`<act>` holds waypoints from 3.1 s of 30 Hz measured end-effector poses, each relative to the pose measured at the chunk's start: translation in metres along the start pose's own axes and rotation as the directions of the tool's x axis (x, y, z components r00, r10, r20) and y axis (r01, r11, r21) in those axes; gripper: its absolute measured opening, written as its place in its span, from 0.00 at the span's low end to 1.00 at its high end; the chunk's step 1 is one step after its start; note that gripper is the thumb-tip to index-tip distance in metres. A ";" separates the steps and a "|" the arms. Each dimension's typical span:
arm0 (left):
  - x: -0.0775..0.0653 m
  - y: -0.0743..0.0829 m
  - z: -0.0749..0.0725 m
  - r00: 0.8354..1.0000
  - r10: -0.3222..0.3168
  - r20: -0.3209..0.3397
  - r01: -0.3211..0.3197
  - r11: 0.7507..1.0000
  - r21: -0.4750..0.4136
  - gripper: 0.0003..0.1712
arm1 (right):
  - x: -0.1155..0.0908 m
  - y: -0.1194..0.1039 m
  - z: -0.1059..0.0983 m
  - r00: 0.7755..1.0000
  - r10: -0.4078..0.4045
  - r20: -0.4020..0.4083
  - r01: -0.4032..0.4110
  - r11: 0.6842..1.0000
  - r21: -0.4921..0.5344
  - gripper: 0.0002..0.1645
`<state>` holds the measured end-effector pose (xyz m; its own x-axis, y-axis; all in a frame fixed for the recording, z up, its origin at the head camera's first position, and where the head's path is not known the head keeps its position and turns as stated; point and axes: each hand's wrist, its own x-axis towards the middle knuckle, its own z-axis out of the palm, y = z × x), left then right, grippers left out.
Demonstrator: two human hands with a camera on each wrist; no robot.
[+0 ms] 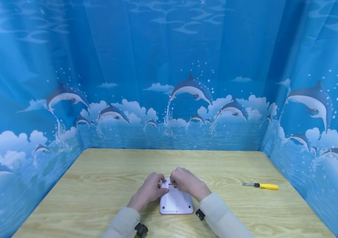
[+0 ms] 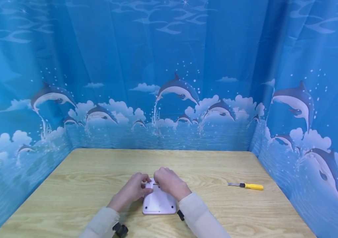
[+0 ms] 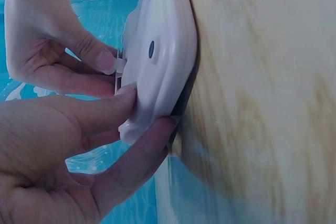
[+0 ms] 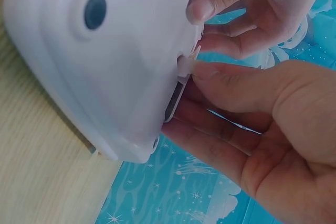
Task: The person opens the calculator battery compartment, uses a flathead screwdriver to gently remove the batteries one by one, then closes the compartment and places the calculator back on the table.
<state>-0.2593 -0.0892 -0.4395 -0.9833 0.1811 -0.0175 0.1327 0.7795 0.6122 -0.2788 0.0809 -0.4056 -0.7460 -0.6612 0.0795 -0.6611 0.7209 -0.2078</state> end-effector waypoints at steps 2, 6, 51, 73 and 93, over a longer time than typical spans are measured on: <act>0.000 0.000 0.000 1.000 0.002 0.006 -0.001 1.000 -0.007 0.14 | 0.000 0.000 0.000 1.000 0.000 0.001 0.000 1.000 0.001 0.09; -0.001 -0.001 -0.002 1.000 0.002 0.019 -0.001 0.999 -0.040 0.14 | 0.000 0.001 0.001 1.000 0.005 0.002 -0.005 1.000 0.007 0.09; 0.002 -0.009 -0.005 0.996 0.063 0.067 -0.060 0.997 -0.053 0.14 | 0.000 0.002 -0.004 1.000 -0.026 -0.002 0.026 1.000 0.005 0.10; 0.003 -0.008 -0.002 0.997 0.032 0.076 -0.026 0.996 -0.081 0.14 | -0.004 0.001 -0.006 1.000 -0.003 0.011 0.003 1.000 0.029 0.10; 0.002 -0.006 -0.004 0.996 0.029 0.079 -0.022 0.997 -0.077 0.14 | -0.004 -0.001 -0.010 0.997 0.034 0.063 -0.037 0.999 0.037 0.20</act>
<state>-0.2628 -0.0960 -0.4404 -0.9663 0.2500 -0.0623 0.1447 0.7267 0.6715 -0.2761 0.0844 -0.3962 -0.7618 -0.6478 0.0104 -0.6298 0.7367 -0.2463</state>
